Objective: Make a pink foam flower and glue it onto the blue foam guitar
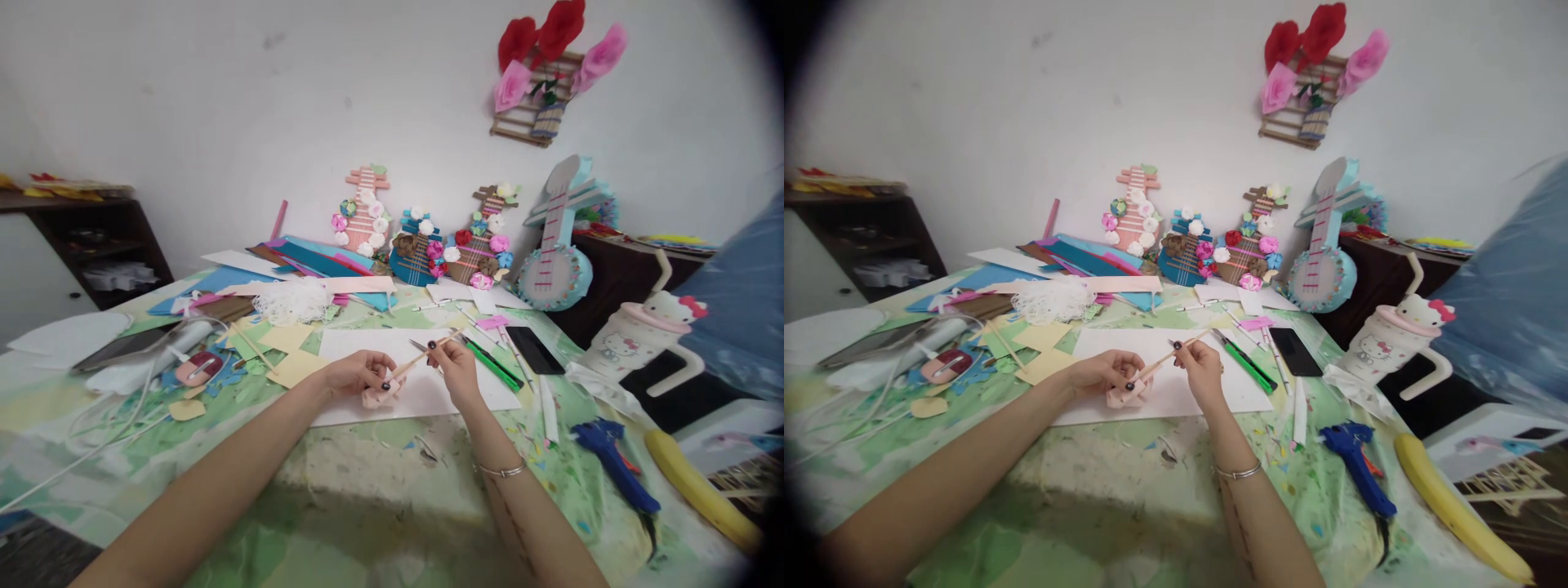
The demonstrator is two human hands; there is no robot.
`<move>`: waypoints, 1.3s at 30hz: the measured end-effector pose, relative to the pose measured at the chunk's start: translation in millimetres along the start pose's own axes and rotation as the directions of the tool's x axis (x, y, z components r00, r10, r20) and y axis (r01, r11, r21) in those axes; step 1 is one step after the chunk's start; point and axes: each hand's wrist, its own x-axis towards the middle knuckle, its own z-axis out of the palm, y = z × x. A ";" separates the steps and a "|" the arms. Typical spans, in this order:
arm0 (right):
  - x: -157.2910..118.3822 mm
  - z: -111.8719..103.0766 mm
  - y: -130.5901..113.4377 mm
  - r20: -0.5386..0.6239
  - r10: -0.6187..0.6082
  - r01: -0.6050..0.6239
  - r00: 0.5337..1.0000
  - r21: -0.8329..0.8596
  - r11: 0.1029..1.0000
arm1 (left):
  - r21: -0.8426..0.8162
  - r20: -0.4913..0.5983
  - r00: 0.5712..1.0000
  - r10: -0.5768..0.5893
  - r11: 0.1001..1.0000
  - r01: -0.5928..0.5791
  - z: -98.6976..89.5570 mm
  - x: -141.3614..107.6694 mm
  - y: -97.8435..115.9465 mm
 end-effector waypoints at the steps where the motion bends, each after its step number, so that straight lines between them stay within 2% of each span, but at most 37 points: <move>1: 0.0 0.1 -0.1 -0.004 0.002 -0.002 1.000 0.004 1.000 | 0.001 0.000 1.000 0.002 1.000 -0.002 0.1 0.1 0.2; 11: 2.4 -4.5 2.9 -0.025 0.027 -0.024 0.999 0.096 0.995 | -0.016 -0.027 1.000 -0.004 1.000 0.003 0.4 -2.2 1.8; 19: 3.2 -4.5 2.6 0.055 0.068 -0.079 0.996 0.217 0.973 | 0.003 0.003 1.000 -0.016 1.000 0.016 0.7 -2.4 2.3; 32: 4.5 -8.0 3.8 0.021 0.075 -0.077 0.997 0.299 0.951 | -0.092 0.025 0.999 0.036 0.995 -0.034 1.1 -2.9 1.5; 35: 4.1 -7.3 2.5 0.037 0.090 -0.097 0.995 0.314 0.945 | -0.097 -0.026 0.996 0.081 0.992 -0.084 2.8 -3.2 3.6; 39: 3.1 -5.1 2.0 0.071 0.128 -0.144 0.989 0.320 0.936 | -0.048 -0.169 0.972 0.160 0.984 -0.170 4.6 -2.2 4.7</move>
